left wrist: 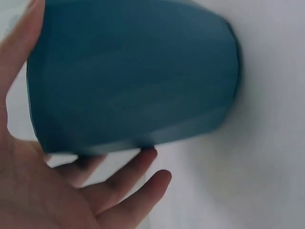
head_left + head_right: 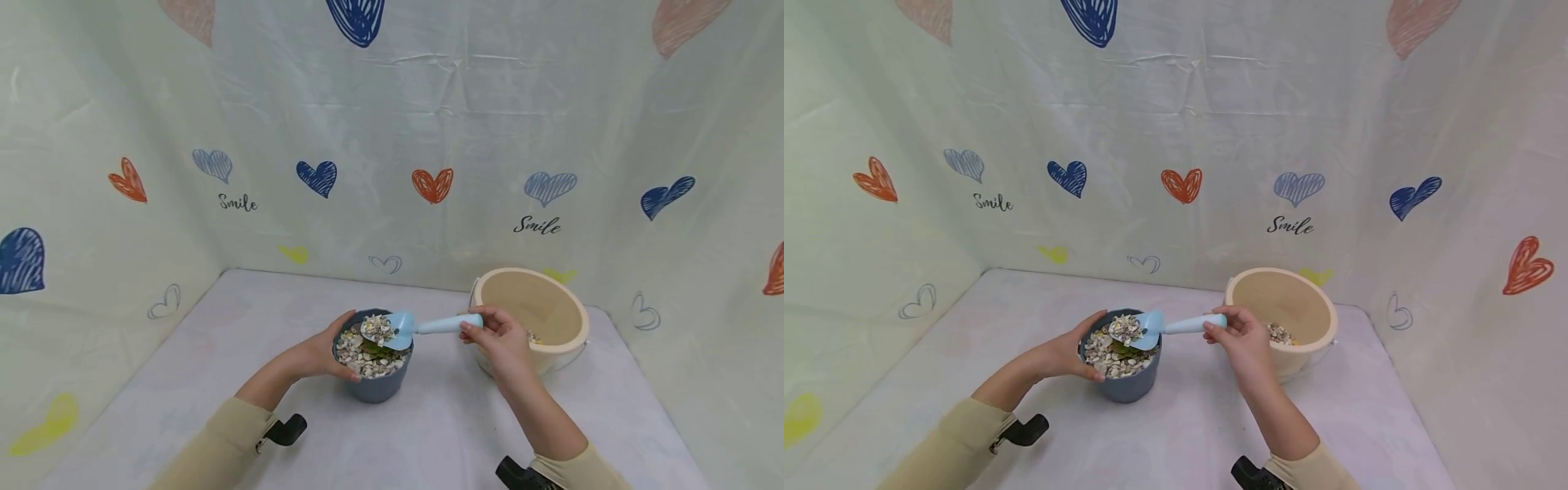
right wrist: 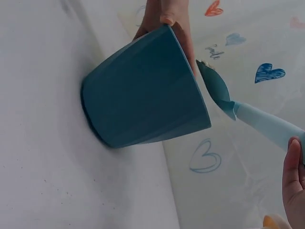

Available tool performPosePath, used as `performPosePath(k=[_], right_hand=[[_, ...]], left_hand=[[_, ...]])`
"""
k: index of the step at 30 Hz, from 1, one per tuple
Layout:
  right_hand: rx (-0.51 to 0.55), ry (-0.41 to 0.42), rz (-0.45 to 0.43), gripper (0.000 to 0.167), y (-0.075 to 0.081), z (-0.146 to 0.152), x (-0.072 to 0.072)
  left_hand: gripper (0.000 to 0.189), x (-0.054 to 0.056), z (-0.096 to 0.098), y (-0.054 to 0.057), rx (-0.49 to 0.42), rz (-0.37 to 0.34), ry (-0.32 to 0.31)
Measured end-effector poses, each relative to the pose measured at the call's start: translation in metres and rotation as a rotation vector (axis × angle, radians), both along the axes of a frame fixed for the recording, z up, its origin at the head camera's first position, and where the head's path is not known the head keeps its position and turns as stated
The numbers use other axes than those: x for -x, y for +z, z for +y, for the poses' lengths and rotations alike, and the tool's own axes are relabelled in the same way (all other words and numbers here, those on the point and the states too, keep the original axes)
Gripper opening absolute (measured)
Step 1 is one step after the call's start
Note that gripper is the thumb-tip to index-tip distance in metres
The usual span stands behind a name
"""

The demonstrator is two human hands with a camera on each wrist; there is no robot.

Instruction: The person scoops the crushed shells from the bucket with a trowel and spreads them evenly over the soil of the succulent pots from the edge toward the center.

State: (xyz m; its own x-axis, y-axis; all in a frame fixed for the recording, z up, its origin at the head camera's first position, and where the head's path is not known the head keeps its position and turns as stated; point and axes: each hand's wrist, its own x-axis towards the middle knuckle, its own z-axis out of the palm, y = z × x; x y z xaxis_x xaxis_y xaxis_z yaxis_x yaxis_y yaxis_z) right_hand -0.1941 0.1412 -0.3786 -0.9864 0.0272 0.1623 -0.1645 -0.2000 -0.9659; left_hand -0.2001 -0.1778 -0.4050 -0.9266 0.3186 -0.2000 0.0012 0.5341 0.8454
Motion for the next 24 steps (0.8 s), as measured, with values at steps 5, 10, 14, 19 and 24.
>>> performPosePath(k=[5,10,14,19,24], right_hand=[[-0.04,0.02,0.012,0.027,0.002,-0.003,0.002],[-0.078,0.038,0.005,0.029,0.004,-0.008,0.004],[-0.112,0.048,-0.012,0.03,0.005,-0.013,0.007],[-0.148,0.067,-0.014,0.029,0.006,-0.018,0.009],[-0.178,0.074,-0.013,0.025,0.007,-0.02,0.012]], left_hand=[[0.123,-0.009,0.008,-0.001,-0.006,0.031,0.053],[0.123,-0.015,0.013,-0.002,-0.029,0.077,0.077],[0.123,-0.018,0.015,-0.002,-0.028,0.105,0.075],[0.121,-0.019,0.009,0.001,-0.036,0.08,0.053],[0.111,-0.017,-0.005,0.004,-0.114,-0.01,-0.005]])
